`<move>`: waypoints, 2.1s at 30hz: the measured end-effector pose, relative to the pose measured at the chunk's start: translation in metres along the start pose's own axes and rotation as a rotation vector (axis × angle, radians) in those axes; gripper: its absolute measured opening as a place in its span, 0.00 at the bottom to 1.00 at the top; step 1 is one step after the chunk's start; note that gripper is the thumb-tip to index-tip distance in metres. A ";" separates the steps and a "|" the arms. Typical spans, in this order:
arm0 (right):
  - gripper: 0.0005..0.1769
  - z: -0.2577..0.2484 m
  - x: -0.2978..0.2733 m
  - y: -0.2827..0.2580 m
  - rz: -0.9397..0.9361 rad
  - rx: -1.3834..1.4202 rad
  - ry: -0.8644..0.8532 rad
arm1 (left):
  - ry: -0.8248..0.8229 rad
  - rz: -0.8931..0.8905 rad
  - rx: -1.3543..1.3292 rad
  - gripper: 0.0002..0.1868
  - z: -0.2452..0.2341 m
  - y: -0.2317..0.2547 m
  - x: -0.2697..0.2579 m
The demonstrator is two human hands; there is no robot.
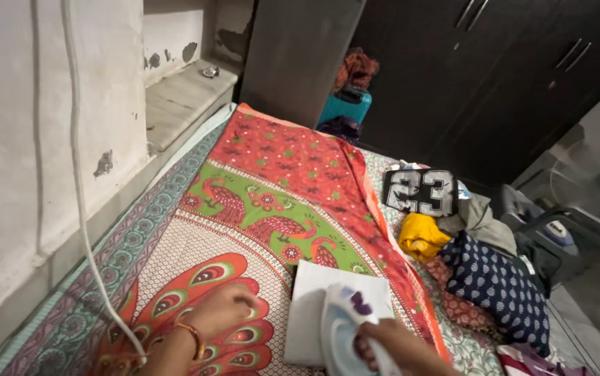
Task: The person irons a white t-shirt with black trim on a bed covered with a colorful patterned sheet. They repeatedly smooth the fabric with their hands and move the iron back and forth over the garment, flipping it over to treat both sides.
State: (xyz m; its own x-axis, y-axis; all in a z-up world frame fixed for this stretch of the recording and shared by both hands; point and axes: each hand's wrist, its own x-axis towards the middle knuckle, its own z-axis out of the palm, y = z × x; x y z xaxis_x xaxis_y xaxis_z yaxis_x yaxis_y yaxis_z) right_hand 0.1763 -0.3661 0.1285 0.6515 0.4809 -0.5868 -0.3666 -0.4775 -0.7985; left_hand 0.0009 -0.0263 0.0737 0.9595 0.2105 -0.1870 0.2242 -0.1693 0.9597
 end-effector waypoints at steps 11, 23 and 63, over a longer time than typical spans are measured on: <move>0.13 0.035 0.103 -0.053 0.020 0.178 -0.039 | 0.154 -0.126 -0.113 0.20 0.008 -0.067 0.049; 0.18 0.043 0.095 -0.024 -0.006 -0.150 -0.179 | 0.123 -0.157 0.265 0.17 -0.003 -0.076 0.037; 0.27 -0.017 0.078 -0.033 -0.129 -0.602 -0.002 | 0.276 0.210 0.625 0.22 0.068 -0.014 -0.002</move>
State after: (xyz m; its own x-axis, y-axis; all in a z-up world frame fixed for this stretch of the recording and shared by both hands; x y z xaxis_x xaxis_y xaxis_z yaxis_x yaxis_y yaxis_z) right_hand 0.2510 -0.3252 0.1114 0.6639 0.5640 -0.4911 0.1554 -0.7464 -0.6471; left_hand 0.0076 -0.0897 0.0460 0.9335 0.3353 0.1274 0.1747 -0.7353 0.6548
